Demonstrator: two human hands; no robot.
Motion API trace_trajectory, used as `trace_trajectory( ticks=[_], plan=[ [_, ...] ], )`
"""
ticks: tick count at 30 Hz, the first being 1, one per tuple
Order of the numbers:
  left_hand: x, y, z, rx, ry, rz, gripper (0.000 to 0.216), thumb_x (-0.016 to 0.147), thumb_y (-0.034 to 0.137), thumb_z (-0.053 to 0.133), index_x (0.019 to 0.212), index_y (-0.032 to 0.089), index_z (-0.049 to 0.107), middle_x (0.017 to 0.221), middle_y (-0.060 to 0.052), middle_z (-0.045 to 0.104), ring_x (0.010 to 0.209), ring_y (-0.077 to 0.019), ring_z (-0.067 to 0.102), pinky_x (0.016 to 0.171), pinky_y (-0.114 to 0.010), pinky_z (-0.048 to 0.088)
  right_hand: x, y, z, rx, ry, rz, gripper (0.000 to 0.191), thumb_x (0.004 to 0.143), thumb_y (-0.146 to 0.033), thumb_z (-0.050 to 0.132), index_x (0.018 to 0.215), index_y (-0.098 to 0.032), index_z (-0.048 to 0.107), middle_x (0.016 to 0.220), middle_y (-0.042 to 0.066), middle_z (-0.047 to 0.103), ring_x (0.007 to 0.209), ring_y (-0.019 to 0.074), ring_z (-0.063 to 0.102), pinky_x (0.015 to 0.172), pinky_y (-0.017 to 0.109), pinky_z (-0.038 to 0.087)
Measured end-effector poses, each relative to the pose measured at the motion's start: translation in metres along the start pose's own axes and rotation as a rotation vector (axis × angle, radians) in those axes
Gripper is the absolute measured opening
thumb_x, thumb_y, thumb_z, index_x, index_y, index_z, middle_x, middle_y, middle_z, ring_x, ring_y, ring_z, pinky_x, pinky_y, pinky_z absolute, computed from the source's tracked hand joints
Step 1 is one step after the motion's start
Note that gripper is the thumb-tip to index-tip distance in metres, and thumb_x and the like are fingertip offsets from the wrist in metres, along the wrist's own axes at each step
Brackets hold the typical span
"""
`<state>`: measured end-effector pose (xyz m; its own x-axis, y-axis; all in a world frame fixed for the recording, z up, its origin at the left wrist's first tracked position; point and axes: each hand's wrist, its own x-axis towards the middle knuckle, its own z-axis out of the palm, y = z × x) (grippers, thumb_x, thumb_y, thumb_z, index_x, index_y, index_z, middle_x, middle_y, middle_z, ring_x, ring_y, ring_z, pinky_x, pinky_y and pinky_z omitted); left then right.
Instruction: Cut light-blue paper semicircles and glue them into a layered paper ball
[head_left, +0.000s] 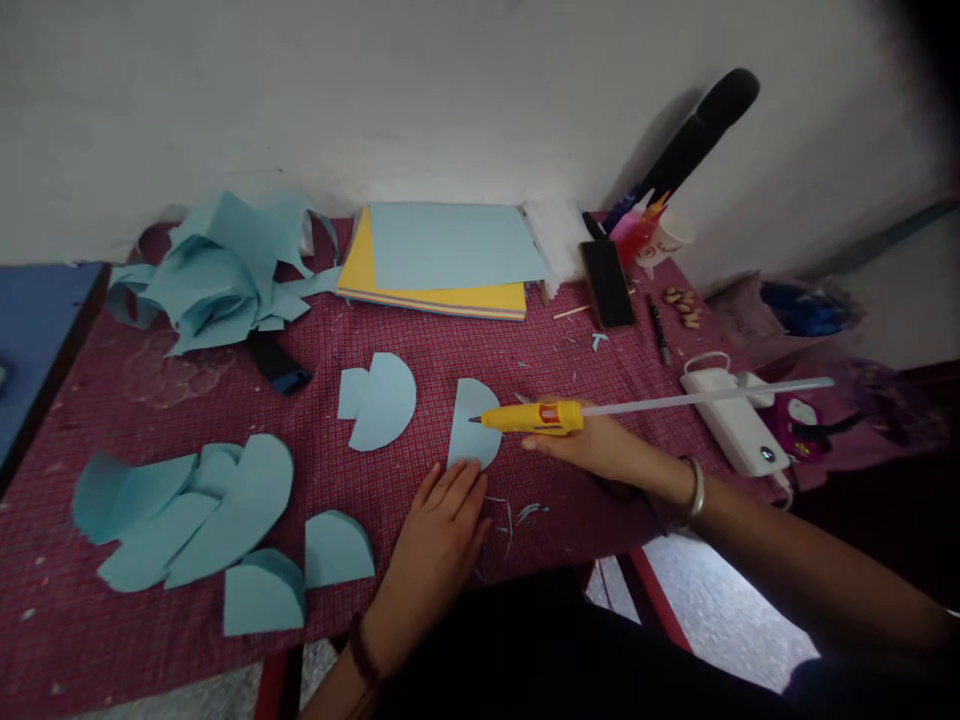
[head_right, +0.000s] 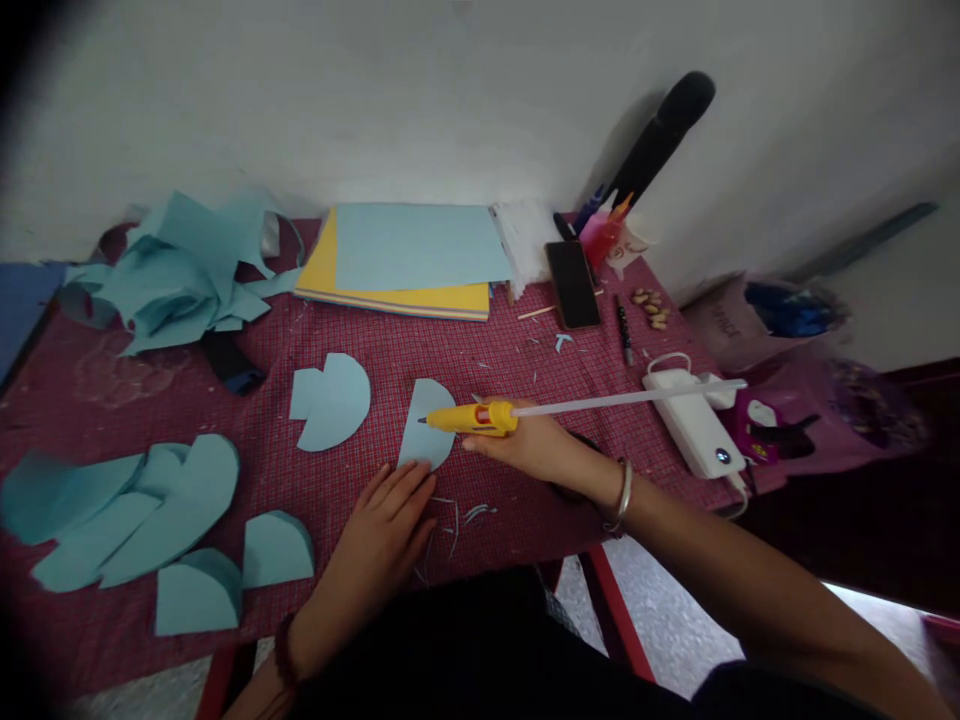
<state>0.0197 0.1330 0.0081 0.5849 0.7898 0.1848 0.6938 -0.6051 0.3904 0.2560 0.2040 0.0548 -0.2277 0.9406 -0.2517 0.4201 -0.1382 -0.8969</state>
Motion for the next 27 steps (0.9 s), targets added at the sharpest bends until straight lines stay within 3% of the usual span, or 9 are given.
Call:
trace_trajectory(
  ticks=[7, 15, 23, 27],
  plan=[
    [0.0017, 0.0013, -0.0017, 0.001, -0.007, 0.011, 0.035, 0.094, 0.023, 0.05, 0.127, 0.012, 0.056, 0.136, -0.01, 0.059, 0.128, -0.0251, 0.052, 0.11, -0.045, 0.039, 0.0016, 0.0056, 0.006, -0.114, 0.032, 0.003, 0.024, 0.074, -0.038, 0.072, 0.096, -0.027, 0.072, 0.092, 0.003, 0.076, 0.08, 0.0208, 0.07, 0.074, 0.035, 0.059],
    [0.0001, 0.0012, -0.0009, 0.02, 0.012, 0.024, 0.034, 0.095, 0.023, 0.047, 0.127, 0.012, 0.055, 0.136, -0.011, 0.058, 0.129, -0.0238, 0.05, 0.112, -0.045, 0.036, -0.0026, 0.0032, 0.0038, -0.096, -0.011, 0.047, 0.034, 0.074, -0.041, 0.072, 0.101, -0.021, 0.07, 0.093, 0.006, 0.075, 0.081, 0.0229, 0.07, 0.074, 0.038, 0.059],
    [0.0006, 0.0007, 0.0001, 0.02, 0.007, 0.033, 0.034, 0.095, 0.023, 0.047, 0.127, 0.013, 0.055, 0.136, -0.011, 0.058, 0.13, -0.0241, 0.05, 0.112, -0.045, 0.035, 0.0036, 0.0091, 0.0059, -0.067, -0.01, 0.02, 0.029, 0.075, -0.036, 0.071, 0.102, -0.023, 0.07, 0.101, 0.006, 0.075, 0.089, 0.0233, 0.07, 0.083, 0.04, 0.058],
    [0.0004, 0.0011, -0.0013, 0.005, -0.004, 0.022, 0.034, 0.095, 0.023, 0.047, 0.126, 0.013, 0.056, 0.137, -0.01, 0.058, 0.129, -0.0244, 0.05, 0.113, -0.045, 0.035, 0.0008, 0.0049, 0.0057, -0.06, -0.099, -0.009, 0.031, 0.079, -0.037, 0.068, 0.107, -0.024, 0.067, 0.105, 0.005, 0.074, 0.093, 0.022, 0.069, 0.086, 0.039, 0.056]
  ],
)
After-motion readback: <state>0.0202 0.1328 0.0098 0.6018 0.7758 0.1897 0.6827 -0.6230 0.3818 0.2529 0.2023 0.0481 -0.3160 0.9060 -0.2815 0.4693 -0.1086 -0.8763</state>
